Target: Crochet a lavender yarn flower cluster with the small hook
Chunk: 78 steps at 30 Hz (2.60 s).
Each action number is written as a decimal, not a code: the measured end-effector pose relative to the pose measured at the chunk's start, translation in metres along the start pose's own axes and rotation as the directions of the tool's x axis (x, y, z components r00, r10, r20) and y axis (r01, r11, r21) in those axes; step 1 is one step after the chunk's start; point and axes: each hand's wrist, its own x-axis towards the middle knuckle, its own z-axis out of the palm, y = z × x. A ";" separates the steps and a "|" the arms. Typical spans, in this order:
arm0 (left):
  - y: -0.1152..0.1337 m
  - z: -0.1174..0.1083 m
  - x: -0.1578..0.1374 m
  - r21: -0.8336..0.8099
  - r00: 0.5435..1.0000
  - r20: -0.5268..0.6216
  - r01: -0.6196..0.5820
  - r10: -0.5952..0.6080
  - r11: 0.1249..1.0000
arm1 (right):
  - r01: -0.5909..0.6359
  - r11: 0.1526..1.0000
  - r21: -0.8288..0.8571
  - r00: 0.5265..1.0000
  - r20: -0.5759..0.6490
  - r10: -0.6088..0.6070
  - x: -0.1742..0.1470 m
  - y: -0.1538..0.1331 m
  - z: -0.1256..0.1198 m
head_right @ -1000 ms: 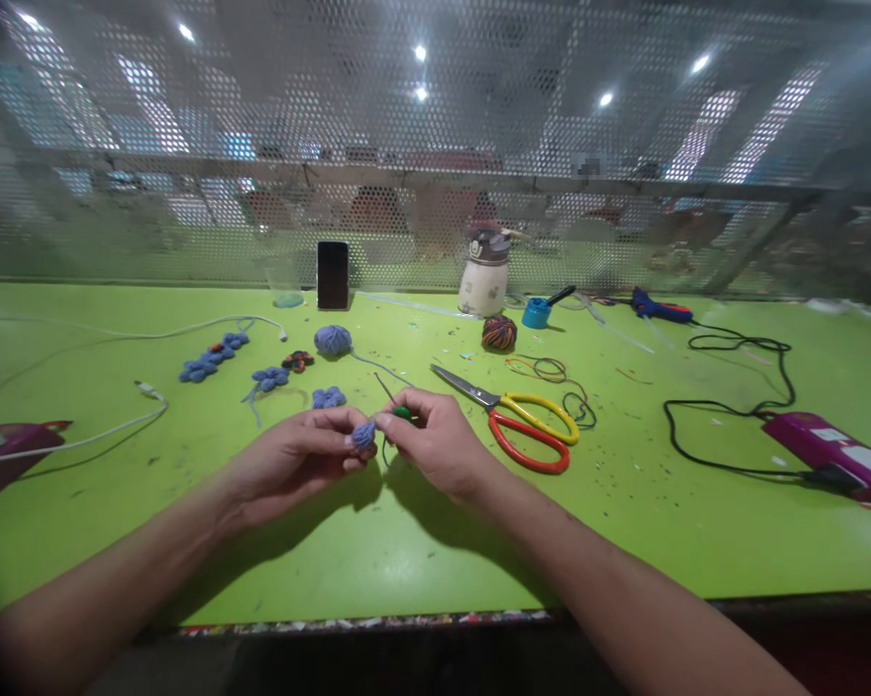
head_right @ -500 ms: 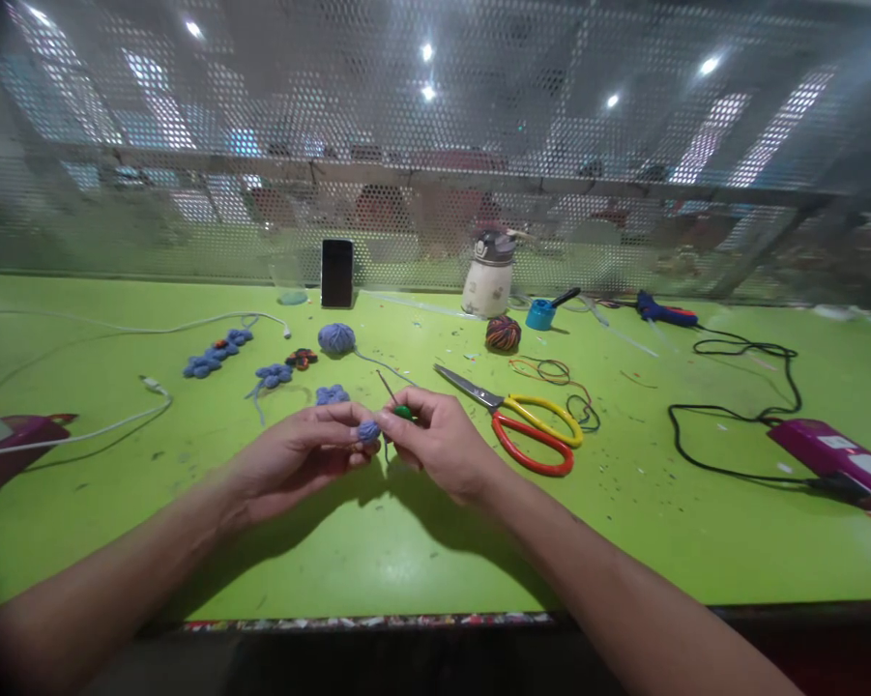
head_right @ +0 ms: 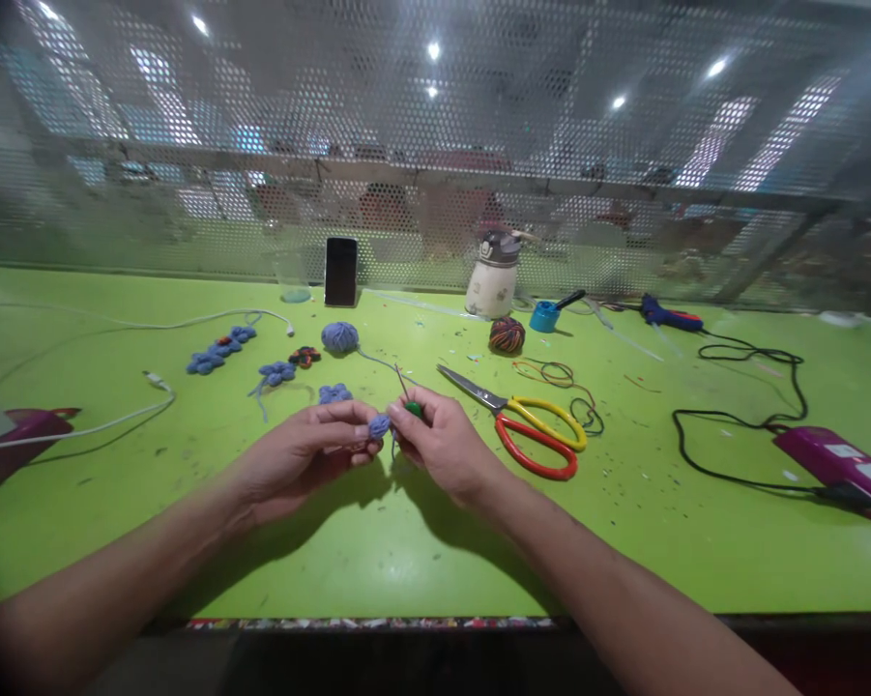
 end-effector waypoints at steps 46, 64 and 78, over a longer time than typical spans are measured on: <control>0.003 -0.002 0.001 0.306 0.992 -0.122 0.026 0.012 0.952 | -0.086 0.993 0.083 0.996 0.010 0.086 -0.006 -0.011 0.000; 0.013 0.001 -0.004 0.244 0.995 0.000 0.101 -0.104 0.965 | -0.076 0.994 0.083 0.996 -0.028 0.079 -0.002 -0.013 -0.007; 0.015 -0.008 -0.001 0.290 0.995 0.040 0.077 -0.093 0.954 | -0.062 0.994 0.093 0.997 -0.045 0.066 -0.001 -0.012 -0.011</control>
